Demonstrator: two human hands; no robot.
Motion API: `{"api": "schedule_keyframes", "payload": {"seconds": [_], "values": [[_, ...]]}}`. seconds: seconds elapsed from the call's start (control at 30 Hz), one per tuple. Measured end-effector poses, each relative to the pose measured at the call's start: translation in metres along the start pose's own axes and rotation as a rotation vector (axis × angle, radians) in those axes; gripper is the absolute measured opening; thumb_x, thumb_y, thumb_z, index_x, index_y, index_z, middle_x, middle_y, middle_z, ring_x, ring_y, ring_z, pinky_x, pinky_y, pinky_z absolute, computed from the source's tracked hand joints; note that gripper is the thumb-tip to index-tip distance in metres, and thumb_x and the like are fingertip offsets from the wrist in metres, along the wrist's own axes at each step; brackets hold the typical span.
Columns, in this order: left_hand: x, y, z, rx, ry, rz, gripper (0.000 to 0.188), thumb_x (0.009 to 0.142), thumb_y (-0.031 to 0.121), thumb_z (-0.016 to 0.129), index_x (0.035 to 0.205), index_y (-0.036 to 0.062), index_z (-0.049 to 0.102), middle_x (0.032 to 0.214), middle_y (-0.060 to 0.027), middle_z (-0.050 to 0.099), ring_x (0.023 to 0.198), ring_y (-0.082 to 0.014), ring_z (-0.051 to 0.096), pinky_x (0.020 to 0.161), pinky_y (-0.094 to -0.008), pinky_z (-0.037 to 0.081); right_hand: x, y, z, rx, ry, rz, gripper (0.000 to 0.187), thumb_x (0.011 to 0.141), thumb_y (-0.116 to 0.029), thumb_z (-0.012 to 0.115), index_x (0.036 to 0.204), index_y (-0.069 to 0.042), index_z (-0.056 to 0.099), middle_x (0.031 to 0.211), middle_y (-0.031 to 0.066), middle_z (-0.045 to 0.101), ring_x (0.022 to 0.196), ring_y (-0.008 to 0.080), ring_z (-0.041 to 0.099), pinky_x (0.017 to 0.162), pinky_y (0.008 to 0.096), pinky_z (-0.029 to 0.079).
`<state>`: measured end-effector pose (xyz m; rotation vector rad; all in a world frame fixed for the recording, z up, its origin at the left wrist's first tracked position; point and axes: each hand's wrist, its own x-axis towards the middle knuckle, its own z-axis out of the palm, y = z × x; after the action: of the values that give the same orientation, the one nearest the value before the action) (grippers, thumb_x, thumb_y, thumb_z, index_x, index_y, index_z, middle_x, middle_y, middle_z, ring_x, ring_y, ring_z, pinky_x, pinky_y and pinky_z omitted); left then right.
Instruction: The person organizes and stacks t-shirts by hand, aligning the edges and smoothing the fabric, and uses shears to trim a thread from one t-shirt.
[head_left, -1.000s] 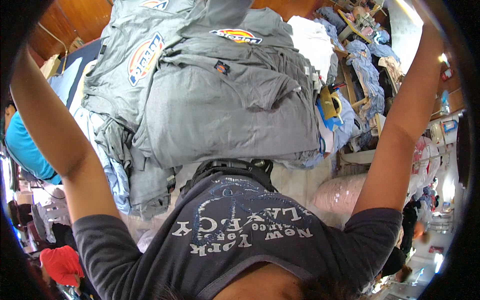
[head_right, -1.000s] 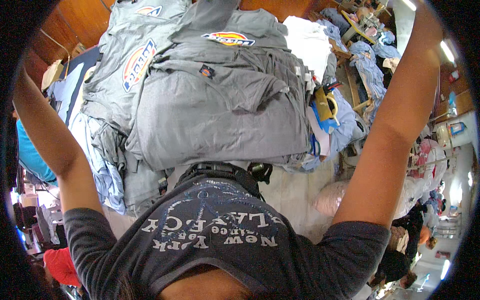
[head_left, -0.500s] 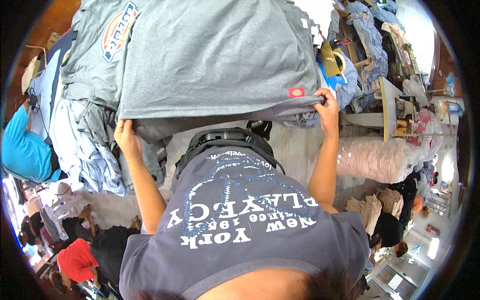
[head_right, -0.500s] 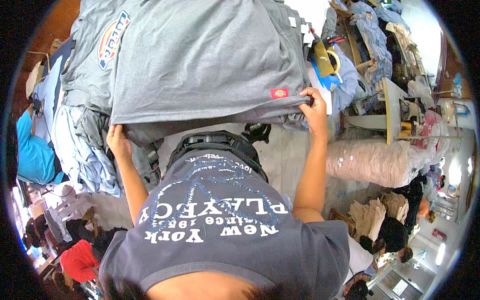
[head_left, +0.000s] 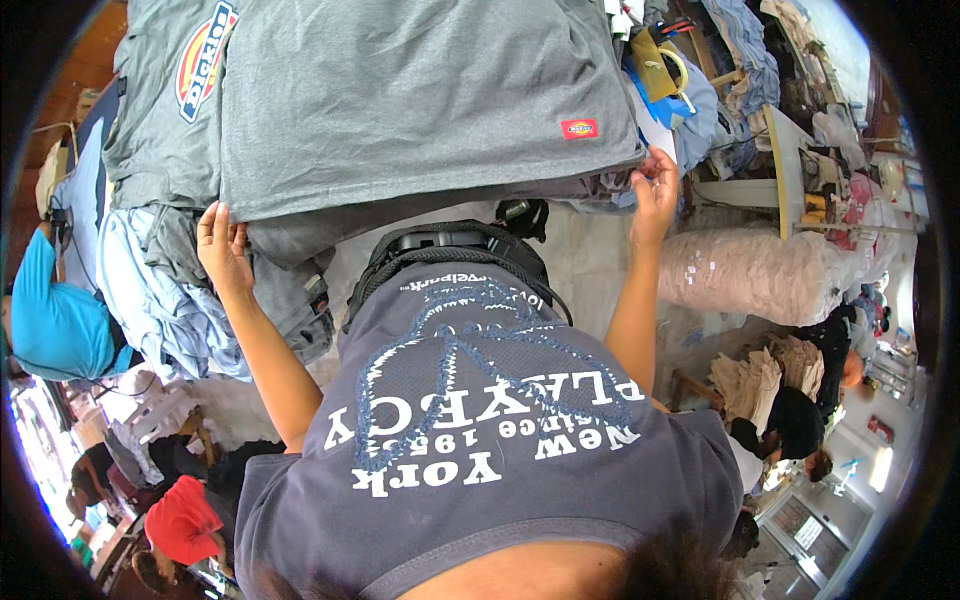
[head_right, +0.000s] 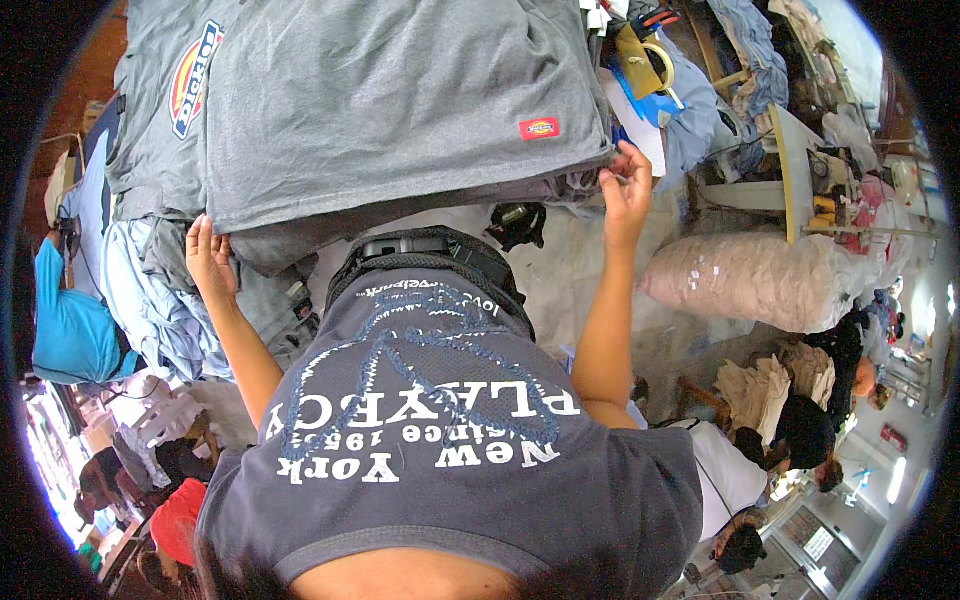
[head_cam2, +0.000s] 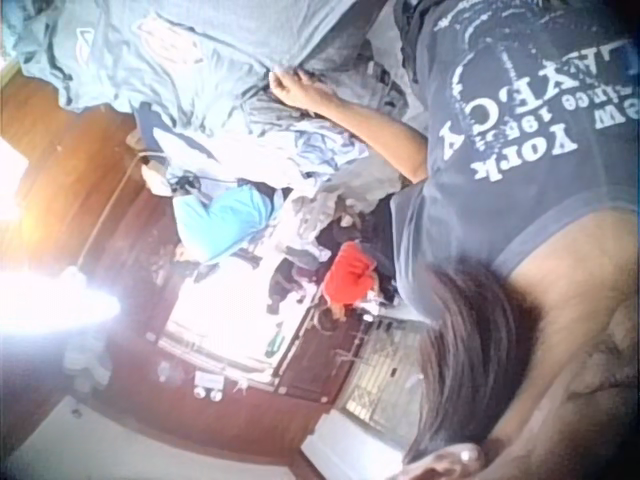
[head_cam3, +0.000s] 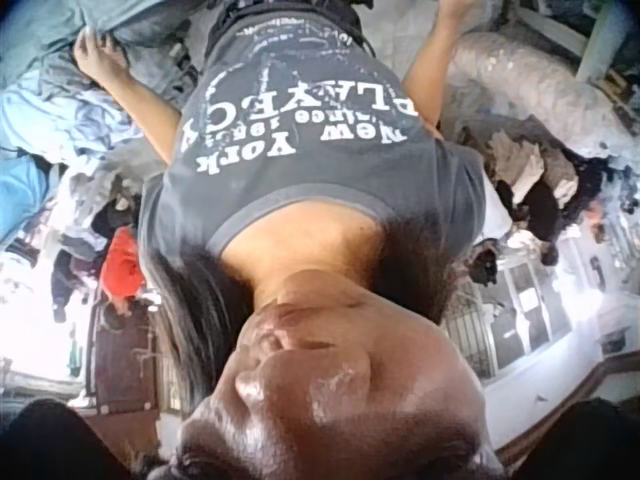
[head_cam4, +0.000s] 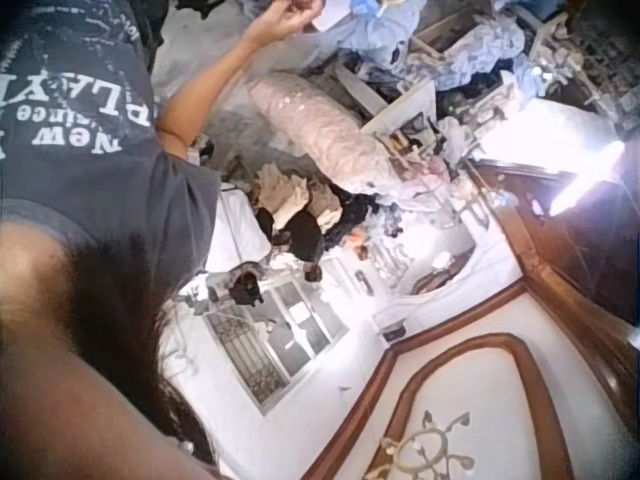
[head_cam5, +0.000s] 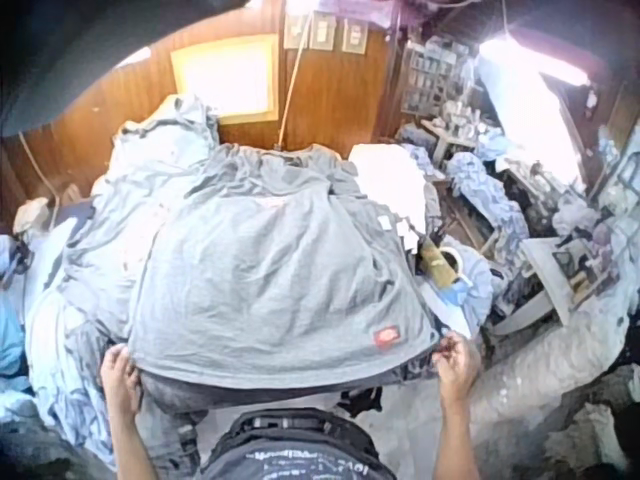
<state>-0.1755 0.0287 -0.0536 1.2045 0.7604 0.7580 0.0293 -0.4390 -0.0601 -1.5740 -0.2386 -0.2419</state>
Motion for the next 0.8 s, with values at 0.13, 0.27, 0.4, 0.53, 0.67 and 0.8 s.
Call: {"api": "schedule_keyframes", "payload": {"seconds": [0.13,0.27,0.4,0.53,0.67,0.8], "values": [[-0.003,0.011,0.007,0.194,-0.096,0.049,0.028,0.078,0.007,0.060,0.103,0.0028,0.051,0.088,-0.0013,0.056,0.077,-0.0084,0.053,0.070,-0.0199,0.040,0.014,-0.017,0.008,-0.159,-0.125,-0.106,0.039,0.066,0.004,0.056,0.104,-0.006,0.050,0.103,0.0047,0.047,0.086,0.0103,0.042,0.071,0.0228,0.035],[0.001,0.005,-0.001,0.112,-0.143,0.019,0.030,0.077,0.004,0.061,0.105,0.0018,0.050,0.088,-0.0017,0.056,0.078,-0.0074,0.052,0.069,-0.0183,0.040,0.030,-0.014,0.009,-0.268,-0.122,-0.253,0.027,0.064,0.007,0.055,0.088,-0.005,0.053,0.090,0.0033,0.051,0.075,0.0086,0.044,0.065,0.0211,0.035],[-0.002,0.011,0.004,0.151,-0.128,-0.025,0.033,0.078,0.009,0.060,0.108,0.0021,0.049,0.085,-0.0005,0.055,0.075,-0.0063,0.050,0.068,-0.0189,0.039,0.032,-0.002,0.009,-0.103,0.295,-0.171,0.018,0.063,0.009,0.054,0.074,-0.004,0.047,0.073,-0.0003,0.049,0.062,0.0069,0.043,0.056,0.0193,0.035],[0.002,0.040,0.034,0.535,-0.099,-0.060,0.045,0.077,0.022,0.062,0.117,0.0072,0.045,0.082,-0.0002,0.054,0.070,-0.0070,0.047,0.065,-0.0228,0.035,0.056,-0.005,0.016,-0.267,0.166,0.055,0.007,0.076,-0.004,0.052,0.071,-0.005,0.047,0.061,-0.0032,0.042,0.051,0.0035,0.036,0.045,0.0190,0.032],[0.062,0.069,0.071,0.620,-0.444,0.077,0.048,0.075,0.020,0.063,0.117,0.0056,0.046,0.078,-0.0007,0.056,0.072,-0.0095,0.049,0.069,-0.0236,0.038,0.135,-0.042,0.040,-0.164,-0.247,0.379,0.021,0.083,-0.007,0.040,0.101,-0.006,0.050,0.069,0.0030,0.053,0.051,0.0113,0.050,0.045,0.0245,0.044],[0.123,0.207,0.109,0.265,-0.430,0.663,0.041,0.077,0.020,0.061,0.113,0.0021,0.051,0.091,-0.0068,0.057,0.078,-0.0132,0.053,0.071,-0.0247,0.041,0.265,-0.108,0.040,0.183,-0.248,-0.071,0.019,0.080,-0.016,0.048,0.093,-0.004,0.054,0.078,0.0061,0.058,0.064,0.0166,0.056,0.057,0.0294,0.046]]}}
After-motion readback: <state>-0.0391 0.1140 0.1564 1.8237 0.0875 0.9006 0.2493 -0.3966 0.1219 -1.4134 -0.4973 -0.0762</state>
